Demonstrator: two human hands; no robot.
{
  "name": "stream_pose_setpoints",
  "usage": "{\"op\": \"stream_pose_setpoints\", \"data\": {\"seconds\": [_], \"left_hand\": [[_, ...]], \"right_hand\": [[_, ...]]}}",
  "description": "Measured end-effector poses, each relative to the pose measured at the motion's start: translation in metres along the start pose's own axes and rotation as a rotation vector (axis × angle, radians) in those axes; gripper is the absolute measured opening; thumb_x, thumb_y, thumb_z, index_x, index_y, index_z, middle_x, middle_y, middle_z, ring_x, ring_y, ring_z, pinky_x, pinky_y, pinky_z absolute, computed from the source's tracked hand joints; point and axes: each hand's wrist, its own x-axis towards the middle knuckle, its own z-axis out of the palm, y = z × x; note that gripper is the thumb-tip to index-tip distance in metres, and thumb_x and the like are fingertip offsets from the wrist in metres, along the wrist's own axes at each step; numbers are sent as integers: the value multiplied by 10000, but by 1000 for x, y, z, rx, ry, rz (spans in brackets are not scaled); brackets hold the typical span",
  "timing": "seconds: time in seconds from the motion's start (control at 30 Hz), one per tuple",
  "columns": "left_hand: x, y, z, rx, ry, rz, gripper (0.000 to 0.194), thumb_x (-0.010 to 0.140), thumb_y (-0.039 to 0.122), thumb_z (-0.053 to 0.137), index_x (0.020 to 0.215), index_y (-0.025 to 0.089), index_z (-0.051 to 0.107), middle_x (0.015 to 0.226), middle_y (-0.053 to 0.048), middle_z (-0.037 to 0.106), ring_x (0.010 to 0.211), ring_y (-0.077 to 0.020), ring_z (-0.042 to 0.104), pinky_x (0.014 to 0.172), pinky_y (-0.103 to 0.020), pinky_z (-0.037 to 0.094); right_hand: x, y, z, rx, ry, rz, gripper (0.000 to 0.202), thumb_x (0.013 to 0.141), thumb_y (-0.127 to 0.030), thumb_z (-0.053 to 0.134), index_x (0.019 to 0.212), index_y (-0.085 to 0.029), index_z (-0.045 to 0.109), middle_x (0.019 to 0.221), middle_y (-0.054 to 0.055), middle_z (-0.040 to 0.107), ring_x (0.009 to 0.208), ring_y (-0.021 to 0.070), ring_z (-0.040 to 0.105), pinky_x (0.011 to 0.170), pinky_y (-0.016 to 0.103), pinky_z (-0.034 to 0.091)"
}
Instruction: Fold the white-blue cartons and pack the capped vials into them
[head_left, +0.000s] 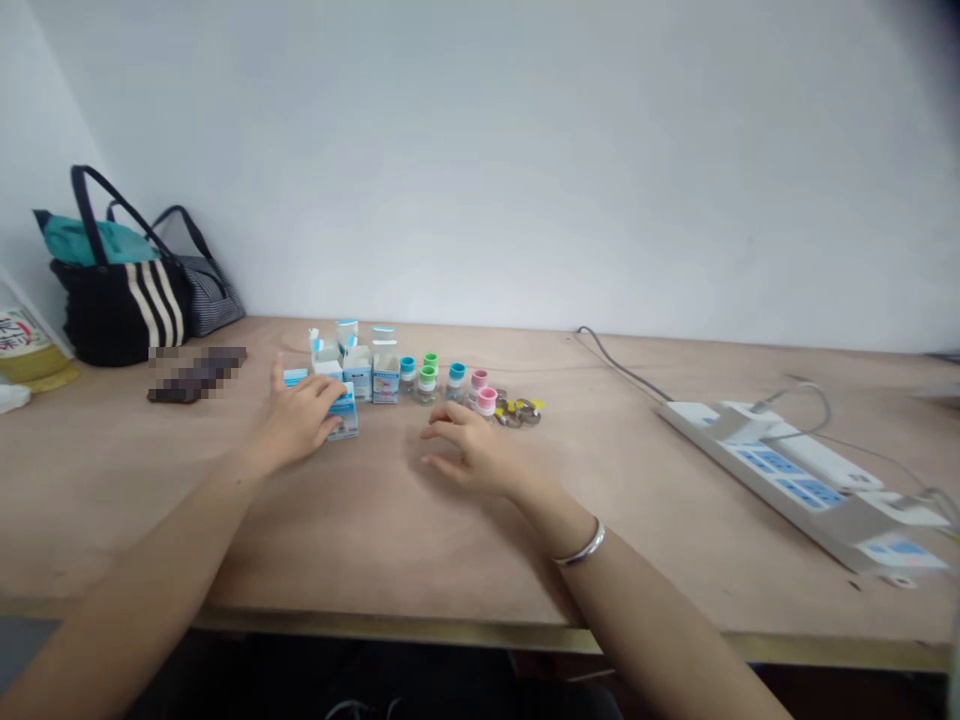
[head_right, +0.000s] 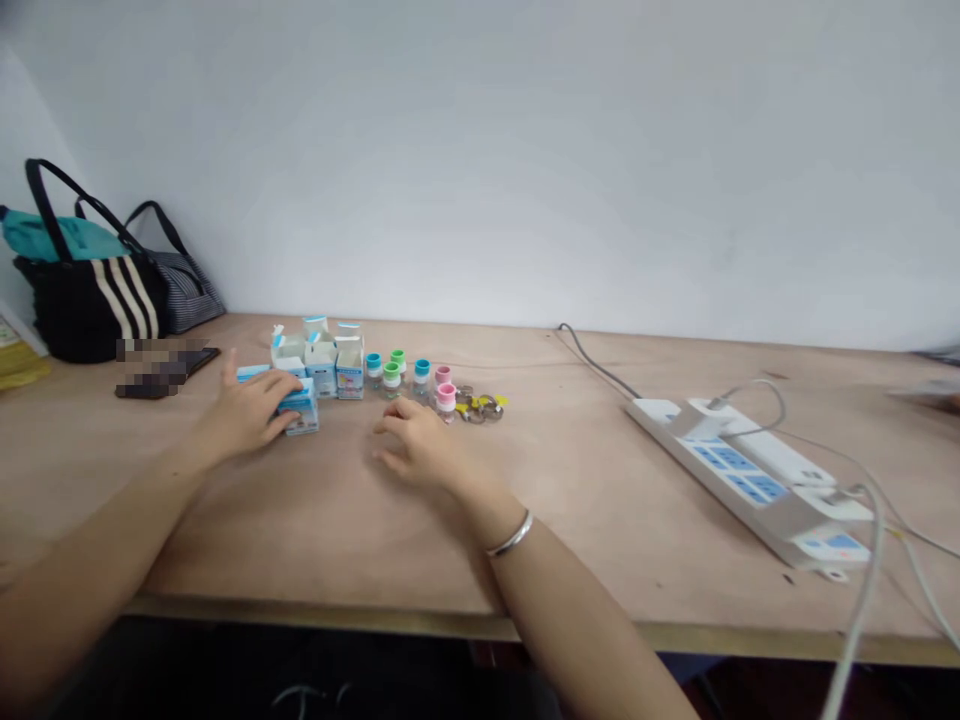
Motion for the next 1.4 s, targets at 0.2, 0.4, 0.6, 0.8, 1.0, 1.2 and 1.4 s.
{"op": "stream_pose_setpoints", "data": {"seconds": [0.2,0.4,0.6,0.8,1.0,1.2,1.4], "left_hand": [[-1,7,2,84,64,-27,268,774,314,563,1022,214,577,1159,-132,569,1147,-336,474,1028,-635,117],[41,34,3,142,109,6,195,837,235,470,957,229,624,984,-104,593,990,-286,503,915,-527,301],[89,39,25,158,31,-25,208,747,52,475,630,163,607,852,-125,571,984,-309,459,846,-504,320],[80,45,19,127,25,48,172,720,45,502,653,161,609,937,-130,571,1048,-333,448,937,-575,264],[51,66,-5,27,-37,246,74,774,190,559,825,189,613,1144,-121,523,1137,-343,413,1009,-621,209],[35,72,-3,-300,-202,352,106,856,218,485,917,200,571,1225,-93,492,1182,-274,413,967,-467,384],[32,72,6,-569,-178,303,146,884,283,472,997,204,520,1216,-93,481,1129,-213,500,954,-373,426]], "right_hand": [[0,-6,3,-29,-74,6,168,766,-200,617,929,-171,648,892,77,602,802,177,578,726,303,454],[0,-5,3,-95,-109,29,141,766,-237,627,889,-175,654,830,59,621,713,153,573,650,263,417],[0,1,-4,-373,195,359,69,755,-238,603,805,-198,629,850,81,624,793,209,566,634,289,398],[-4,23,-16,-449,440,660,318,720,-290,621,1000,-158,547,981,138,589,943,276,518,736,345,414],[-7,33,-14,-391,218,814,279,702,-342,638,908,-167,569,930,144,621,906,276,541,703,341,403],[-4,37,-11,-221,311,791,177,761,-349,586,822,-183,573,835,93,657,835,228,591,694,304,403],[6,18,-13,90,663,435,255,796,-385,583,951,-189,535,908,60,642,812,180,599,725,300,459]]}}
